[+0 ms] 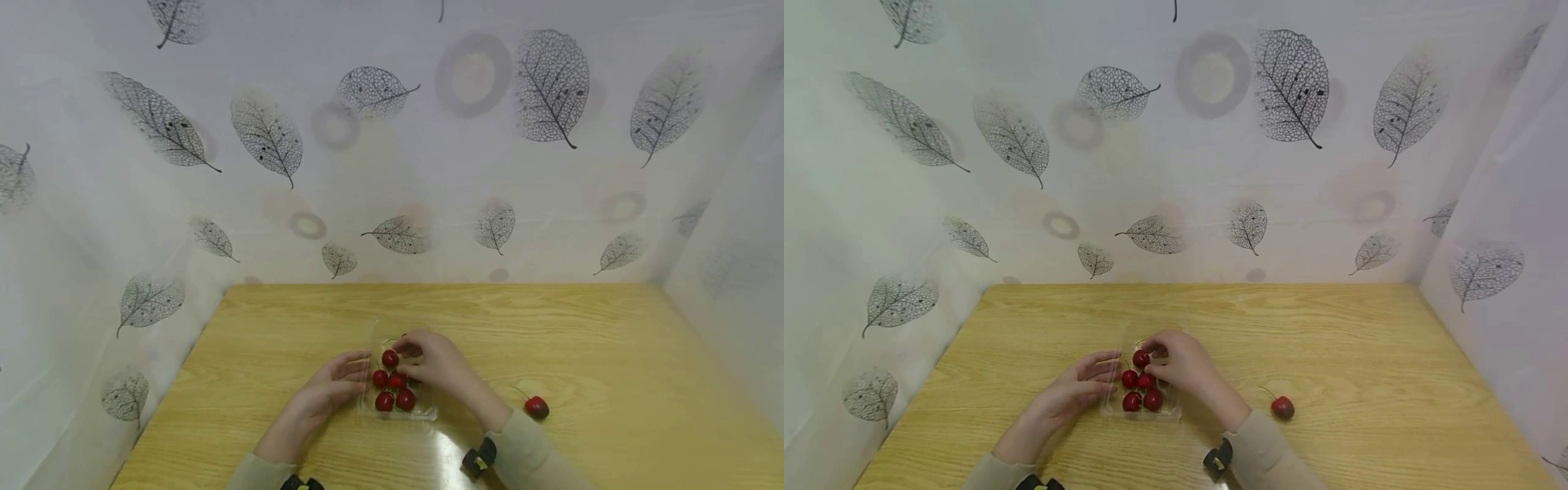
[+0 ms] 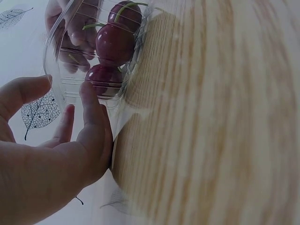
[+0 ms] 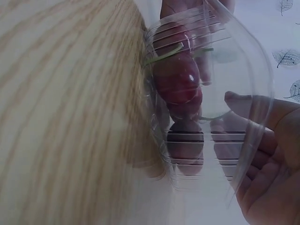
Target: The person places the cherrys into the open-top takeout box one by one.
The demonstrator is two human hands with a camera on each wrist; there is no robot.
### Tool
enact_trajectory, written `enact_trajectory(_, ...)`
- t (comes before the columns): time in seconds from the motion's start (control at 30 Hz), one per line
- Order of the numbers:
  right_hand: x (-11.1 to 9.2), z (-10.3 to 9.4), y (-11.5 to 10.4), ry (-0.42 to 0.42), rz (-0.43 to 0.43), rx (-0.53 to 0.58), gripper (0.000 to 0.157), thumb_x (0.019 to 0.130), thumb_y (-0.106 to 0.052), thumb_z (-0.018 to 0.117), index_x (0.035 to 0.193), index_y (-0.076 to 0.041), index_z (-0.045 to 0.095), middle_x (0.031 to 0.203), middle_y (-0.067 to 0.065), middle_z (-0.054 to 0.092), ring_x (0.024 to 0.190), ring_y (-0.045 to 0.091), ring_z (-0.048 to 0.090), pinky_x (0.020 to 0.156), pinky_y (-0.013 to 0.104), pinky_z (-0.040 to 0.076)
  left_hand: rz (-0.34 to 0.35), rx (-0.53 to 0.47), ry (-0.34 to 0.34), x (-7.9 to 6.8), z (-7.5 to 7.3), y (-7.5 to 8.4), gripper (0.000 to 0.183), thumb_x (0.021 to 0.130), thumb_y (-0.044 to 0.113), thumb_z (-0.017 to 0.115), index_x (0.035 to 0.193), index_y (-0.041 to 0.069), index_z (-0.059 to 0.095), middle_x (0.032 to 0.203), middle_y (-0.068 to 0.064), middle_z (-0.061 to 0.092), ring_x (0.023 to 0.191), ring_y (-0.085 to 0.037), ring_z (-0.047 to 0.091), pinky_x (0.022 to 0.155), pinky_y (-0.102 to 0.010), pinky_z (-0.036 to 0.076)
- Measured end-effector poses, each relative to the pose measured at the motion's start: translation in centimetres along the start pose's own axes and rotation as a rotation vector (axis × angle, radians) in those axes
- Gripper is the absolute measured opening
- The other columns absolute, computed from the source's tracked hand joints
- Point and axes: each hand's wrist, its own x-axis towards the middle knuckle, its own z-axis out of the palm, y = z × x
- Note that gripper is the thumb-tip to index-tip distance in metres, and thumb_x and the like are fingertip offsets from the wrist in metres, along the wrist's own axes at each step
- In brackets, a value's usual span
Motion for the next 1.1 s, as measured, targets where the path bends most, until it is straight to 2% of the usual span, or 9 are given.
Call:
enact_trajectory(0.17, 0.0, -0.2, 0.2, 0.000, 0.018, 0.095, 0.030, 0.087, -0.007, 0.083, 0.115, -0.002, 0.076, 0.110, 0.012, 0.079, 0.099, 0.025, 0.074, 0.089, 0.034, 0.063, 0.003, -0.007, -0.010, 0.0, -0.1, -0.1, 0.075, 0.096, 0.000, 0.064, 0.161, -0.008, 0.028, 0.165, -0.037, 0.032, 0.145, -0.034, 0.050, 0.109, -0.028, 0.053)
enact_trajectory(0.3, 0.0, -0.5, 0.3, -0.001, 0.023, 0.178, 0.030, 0.088, -0.005, 0.082, 0.116, 0.002, 0.074, 0.109, 0.016, 0.079, 0.098, 0.025, 0.075, 0.088, 0.027, 0.062, 0.004, -0.014, -0.013, 0.0, 0.0, -0.2, 0.075, 0.096, 0.000, 0.064, 0.162, -0.008, 0.028, 0.165, -0.037, 0.032, 0.144, -0.033, 0.051, 0.108, -0.028, 0.053)
enact_trajectory(0.53, 0.0, -1.0, 0.6, 0.014, -0.003, 0.234, 0.032, 0.088, -0.004, 0.081, 0.118, 0.006, 0.073, 0.109, 0.018, 0.078, 0.095, 0.023, 0.074, 0.085, 0.019, 0.059, 0.002, -0.020, -0.012, 0.0, 0.1, -0.1, 0.075, 0.096, -0.001, 0.063, 0.162, -0.008, 0.027, 0.165, -0.038, 0.031, 0.147, -0.037, 0.048, 0.110, -0.030, 0.053)
enact_trajectory(0.7, -0.3, -1.6, 1.1, 0.032, -0.002, 0.257, 0.034, 0.089, -0.004, 0.080, 0.121, 0.006, 0.072, 0.114, 0.021, 0.077, 0.099, 0.027, 0.074, 0.087, 0.020, 0.059, -0.017, -0.022, 0.017, -0.1, 0.2, -0.1, 0.074, 0.095, -0.003, 0.064, 0.162, -0.007, 0.031, 0.165, -0.036, 0.033, 0.145, -0.035, 0.050, 0.108, -0.028, 0.053)
enact_trajectory(0.87, -0.8, -2.3, 1.8, 0.056, -0.002, 0.246, 0.036, 0.089, -0.007, 0.080, 0.123, 0.005, 0.072, 0.118, 0.022, 0.077, 0.101, 0.029, 0.074, 0.090, 0.026, 0.062, -0.024, -0.016, 0.043, -0.2, 0.2, -0.1, 0.074, 0.094, -0.005, 0.064, 0.161, -0.005, 0.033, 0.165, -0.035, 0.034, 0.145, -0.035, 0.050, 0.111, -0.031, 0.053)
enact_trajectory(1.1, -1.8, -3.5, 2.4, 0.087, 0.005, 0.207, 0.035, 0.090, -0.008, 0.081, 0.123, 0.004, 0.072, 0.117, 0.021, 0.077, 0.100, 0.028, 0.074, 0.092, 0.037, 0.064, -0.018, -0.007, 0.043, -0.2, 0.3, 0.1, 0.075, 0.093, -0.005, 0.065, 0.161, -0.005, 0.033, 0.165, -0.034, 0.035, 0.146, -0.038, 0.049, 0.113, -0.034, 0.053)
